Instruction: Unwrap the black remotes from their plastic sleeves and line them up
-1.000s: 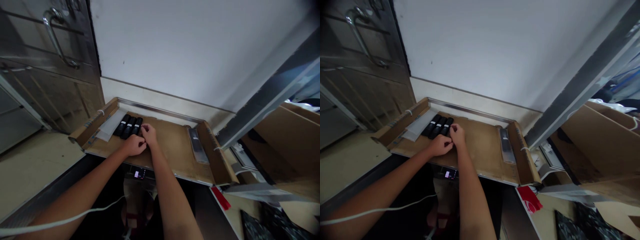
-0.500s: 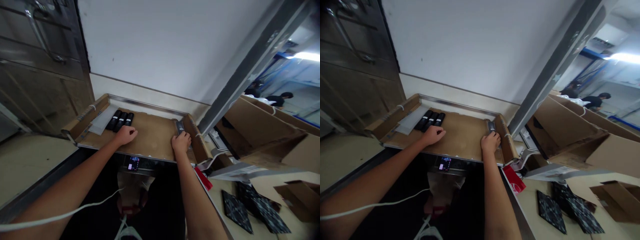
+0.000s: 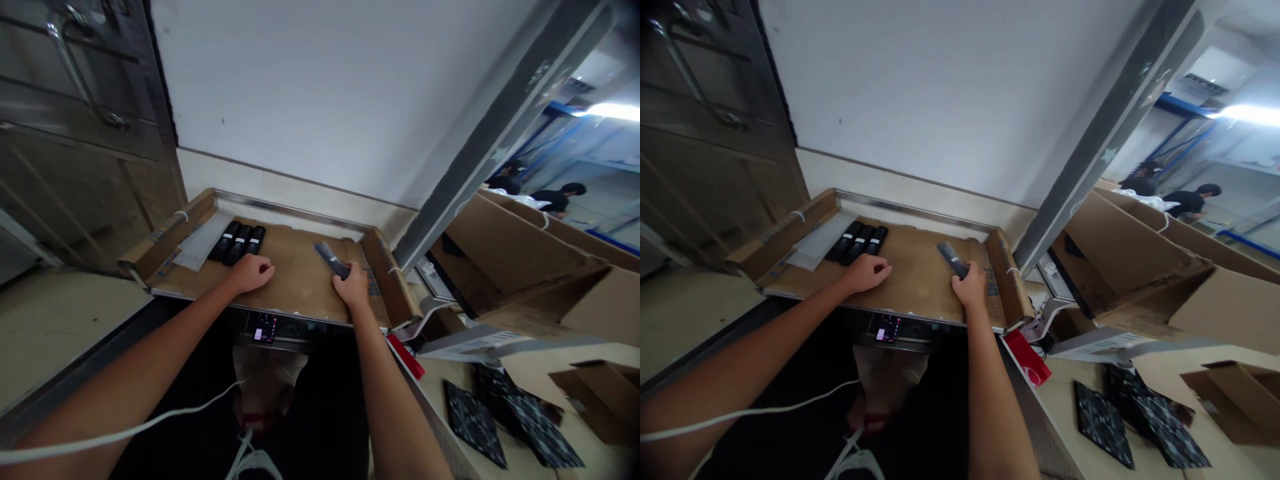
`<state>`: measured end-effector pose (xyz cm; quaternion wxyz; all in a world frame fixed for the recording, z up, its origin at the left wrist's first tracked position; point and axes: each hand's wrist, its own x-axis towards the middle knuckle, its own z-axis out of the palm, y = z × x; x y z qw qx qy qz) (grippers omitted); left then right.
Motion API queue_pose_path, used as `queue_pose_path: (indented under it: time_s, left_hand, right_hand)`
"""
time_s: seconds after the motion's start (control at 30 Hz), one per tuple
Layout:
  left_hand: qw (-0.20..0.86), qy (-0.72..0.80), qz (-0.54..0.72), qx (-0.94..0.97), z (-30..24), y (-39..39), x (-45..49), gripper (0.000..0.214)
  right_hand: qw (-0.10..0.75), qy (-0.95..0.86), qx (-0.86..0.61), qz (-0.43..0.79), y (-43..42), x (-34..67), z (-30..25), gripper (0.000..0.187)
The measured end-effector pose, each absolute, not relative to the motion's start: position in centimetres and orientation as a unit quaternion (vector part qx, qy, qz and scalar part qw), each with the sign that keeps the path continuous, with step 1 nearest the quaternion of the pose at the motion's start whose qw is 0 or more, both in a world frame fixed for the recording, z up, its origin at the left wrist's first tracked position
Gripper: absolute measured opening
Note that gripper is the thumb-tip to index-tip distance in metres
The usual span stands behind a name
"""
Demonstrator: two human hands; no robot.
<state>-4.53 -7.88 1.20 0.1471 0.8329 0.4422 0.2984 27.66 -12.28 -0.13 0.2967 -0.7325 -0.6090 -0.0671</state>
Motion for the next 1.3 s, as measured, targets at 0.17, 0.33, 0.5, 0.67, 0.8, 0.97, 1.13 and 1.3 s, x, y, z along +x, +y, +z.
queue_pose_path:
  time_s: [0.17, 0.33, 0.5, 0.67, 0.8, 0.97, 1.13, 1.3]
  left_hand:
    - [0.117, 0.432, 0.262, 0.855, 1.2, -7.9, -3.7, 0.033]
    - [0.116, 0.401, 0.287, 0.862, 1.2, -7.5, -1.2, 0.034]
    - [0.174, 0.442, 0.419, 0.773, 1.1, -5.9, 2.1, 0.025]
    - [0.216, 0.445, 0.431, 0.755, 0.7, -5.1, 2.6, 0.022]
    - [0.291, 0.397, 0.434, 0.755, 0.4, -5.6, 2.4, 0.013]
    - [0.530, 0.317, 0.394, 0.681, 0.6, -6.9, 2.5, 0.018]
    - [0.565, 0.273, 0.383, 0.678, 0.6, -8.0, 2.3, 0.021]
    - [0.504, 0.274, 0.409, 0.709, 0.3, -8.4, 2.7, 0.015]
  right_hand:
    - [0.283, -0.648, -0.704, -0.064, -11.7, 27.2, -0.4, 0.050]
    - [0.276, -0.678, -0.679, -0.058, -11.4, 25.0, 0.3, 0.045]
    - [0.306, -0.699, -0.646, -0.025, -11.0, 22.5, 0.3, 0.046]
    - [0.355, -0.689, -0.632, 0.004, -10.7, 22.5, 0.0, 0.050]
    - [0.496, -0.636, -0.590, 0.027, -11.4, 22.0, 0.2, 0.039]
    - [0.670, -0.458, -0.452, 0.371, -12.4, 18.9, 0.2, 0.023]
    - [0.652, -0.302, -0.329, 0.613, -12.8, 17.7, 0.8, 0.031]
    - [0.612, -0.238, -0.295, 0.695, -12.8, 18.5, 1.4, 0.037]
